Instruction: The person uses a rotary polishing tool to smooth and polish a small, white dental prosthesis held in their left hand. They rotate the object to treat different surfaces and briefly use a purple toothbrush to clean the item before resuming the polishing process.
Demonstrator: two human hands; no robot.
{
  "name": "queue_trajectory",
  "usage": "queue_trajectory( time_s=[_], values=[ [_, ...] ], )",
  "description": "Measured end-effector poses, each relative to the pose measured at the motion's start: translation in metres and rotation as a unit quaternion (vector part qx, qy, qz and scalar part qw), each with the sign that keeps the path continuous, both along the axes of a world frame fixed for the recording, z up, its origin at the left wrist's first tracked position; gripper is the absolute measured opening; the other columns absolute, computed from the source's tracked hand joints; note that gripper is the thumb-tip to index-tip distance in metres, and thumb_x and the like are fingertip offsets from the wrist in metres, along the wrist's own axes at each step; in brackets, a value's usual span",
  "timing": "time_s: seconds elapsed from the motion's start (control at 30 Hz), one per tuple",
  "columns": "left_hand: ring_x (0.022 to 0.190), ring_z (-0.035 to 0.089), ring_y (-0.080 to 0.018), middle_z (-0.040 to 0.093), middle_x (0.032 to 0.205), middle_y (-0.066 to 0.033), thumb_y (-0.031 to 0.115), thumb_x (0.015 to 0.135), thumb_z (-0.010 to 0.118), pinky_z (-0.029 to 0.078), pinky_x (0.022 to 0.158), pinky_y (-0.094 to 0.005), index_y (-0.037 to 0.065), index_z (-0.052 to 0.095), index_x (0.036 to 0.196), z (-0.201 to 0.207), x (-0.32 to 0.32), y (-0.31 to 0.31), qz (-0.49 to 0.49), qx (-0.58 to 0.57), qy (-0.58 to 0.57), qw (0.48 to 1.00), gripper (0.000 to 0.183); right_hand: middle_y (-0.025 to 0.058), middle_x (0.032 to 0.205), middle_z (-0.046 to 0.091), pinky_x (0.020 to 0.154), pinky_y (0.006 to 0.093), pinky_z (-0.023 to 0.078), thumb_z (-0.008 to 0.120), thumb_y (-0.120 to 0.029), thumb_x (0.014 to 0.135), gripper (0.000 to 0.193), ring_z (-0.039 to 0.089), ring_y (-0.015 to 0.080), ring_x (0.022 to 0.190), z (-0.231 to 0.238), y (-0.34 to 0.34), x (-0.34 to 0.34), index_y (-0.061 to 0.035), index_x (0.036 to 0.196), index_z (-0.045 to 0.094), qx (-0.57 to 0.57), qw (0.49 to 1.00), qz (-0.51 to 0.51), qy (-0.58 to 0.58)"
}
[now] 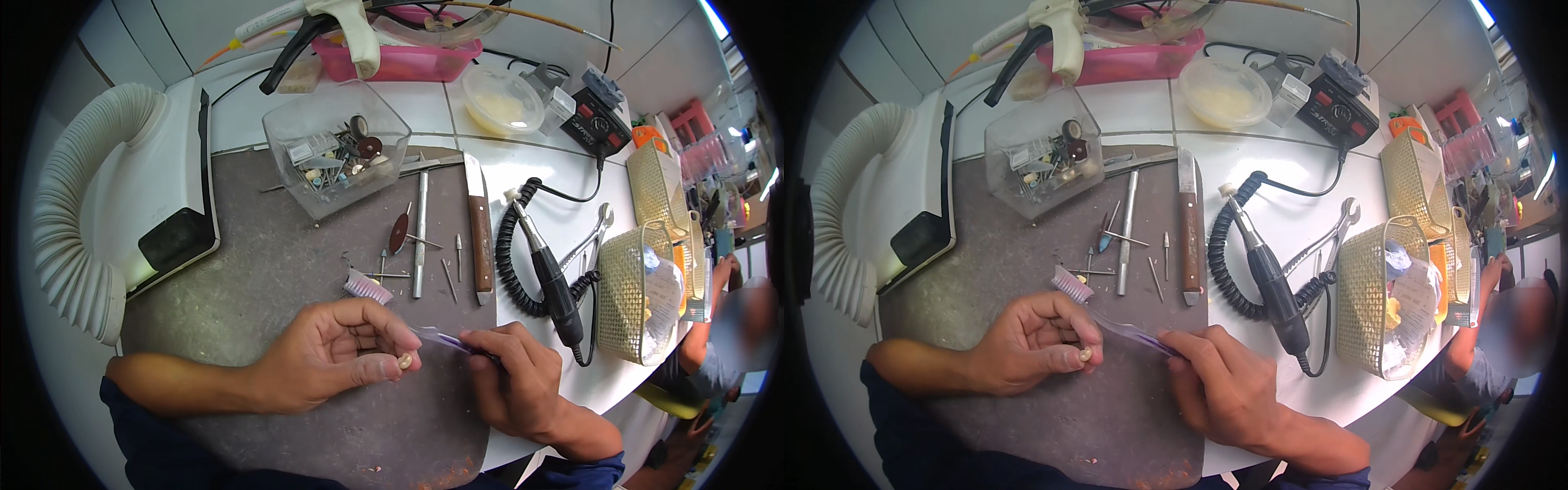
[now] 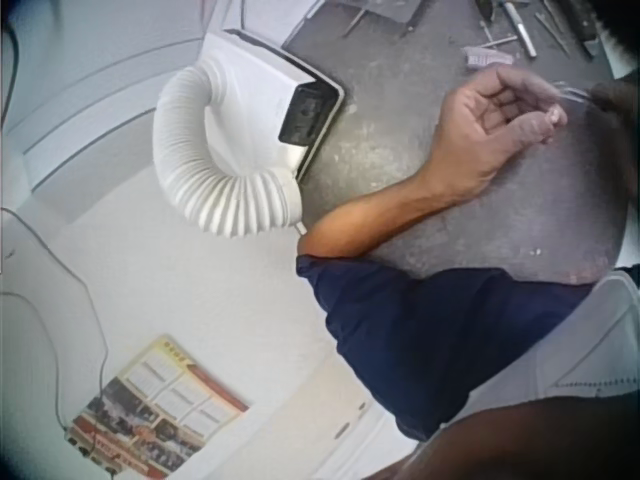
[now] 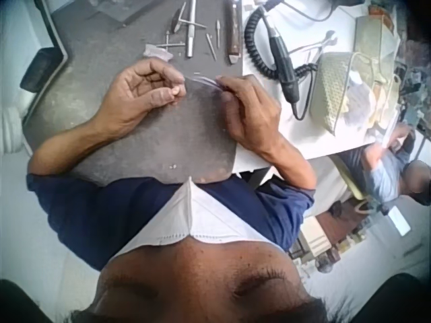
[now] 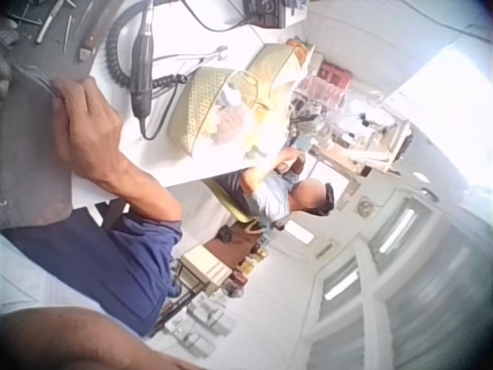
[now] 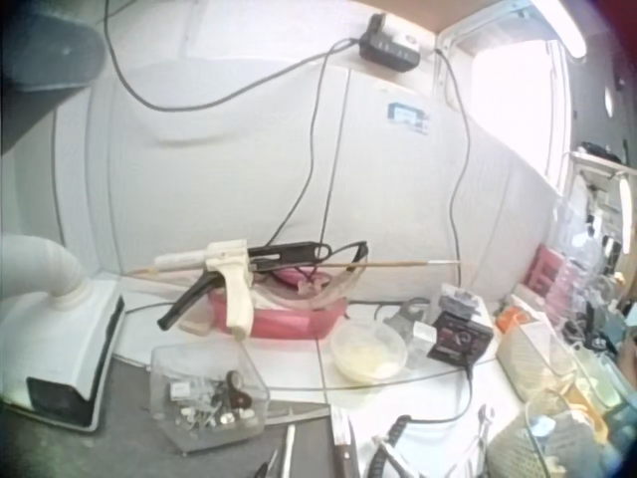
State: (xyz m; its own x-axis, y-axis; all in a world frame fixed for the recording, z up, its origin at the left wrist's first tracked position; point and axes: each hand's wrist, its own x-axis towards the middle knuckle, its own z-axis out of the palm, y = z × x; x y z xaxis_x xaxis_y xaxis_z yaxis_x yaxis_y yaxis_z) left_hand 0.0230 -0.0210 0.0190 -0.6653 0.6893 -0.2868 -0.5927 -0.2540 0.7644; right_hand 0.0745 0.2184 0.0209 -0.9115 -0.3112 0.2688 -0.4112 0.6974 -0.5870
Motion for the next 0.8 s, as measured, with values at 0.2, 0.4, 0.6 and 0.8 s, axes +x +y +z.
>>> queue_trajectory(
  time_s=[0.2, 0.4, 0.6, 0.8],
  values=[
    [0.09, 0.06, -0.0168, 0.061, 0.098, -0.0141, 0.002, 0.089, 0.062, 0.05, 0.079, -0.0296, 0.0, 0.057, 0.101, -0.009, 0.001, -0.002, 0.008, 0.035, 0.012, 0.999, 0.013, 0.014, 0.081, 0.063, 0.051, 0.028, 0.047, 0.059, 0.0, 0.085, 0.022, 0.062, 0.0226, 0.058, 0.007, 0.006, 0.002, 0.0034, 0.107, 0.057, -0.081, 0.996, -0.039, -0.013],
    [0.09, 0.06, -0.0166, 0.061, 0.1, -0.0142, 0.002, 0.09, 0.06, 0.05, 0.078, -0.0294, 0.0, 0.057, 0.102, -0.012, 0.001, -0.003, 0.013, 0.045, 0.013, 0.999, 0.012, 0.0177, 0.085, 0.065, 0.054, 0.0279, 0.05, 0.06, -0.002, 0.086, 0.023, 0.065, 0.0237, 0.06, 0.005, 0.012, 0.005, 0.0074, 0.106, 0.055, -0.095, 0.995, -0.017, 0.01],
    [0.089, 0.06, -0.0169, 0.061, 0.101, -0.0121, 0.005, 0.093, 0.057, 0.049, 0.078, -0.0305, 0.001, 0.057, 0.104, -0.014, 0.0, -0.004, 0.017, 0.058, 0.02, 0.998, 0.012, 0.0195, 0.089, 0.066, 0.056, 0.0299, 0.052, 0.06, -0.001, 0.085, 0.024, 0.066, 0.0268, 0.063, 0.003, 0.014, 0.007, 0.0089, 0.107, 0.054, -0.093, 0.995, -0.001, 0.028],
    [0.09, 0.059, -0.0165, 0.062, 0.099, -0.0117, 0.004, 0.093, 0.057, 0.048, 0.079, -0.0303, 0.001, 0.055, 0.107, -0.012, 0.0, -0.007, 0.024, 0.085, -0.038, 0.995, 0.015, 0.0198, 0.088, 0.067, 0.055, 0.0303, 0.052, 0.06, 0.0, 0.084, 0.026, 0.066, 0.027, 0.063, 0.005, 0.01, 0.005, 0.0089, 0.108, 0.054, -0.071, 0.996, 0.016, 0.043]
  ],
)
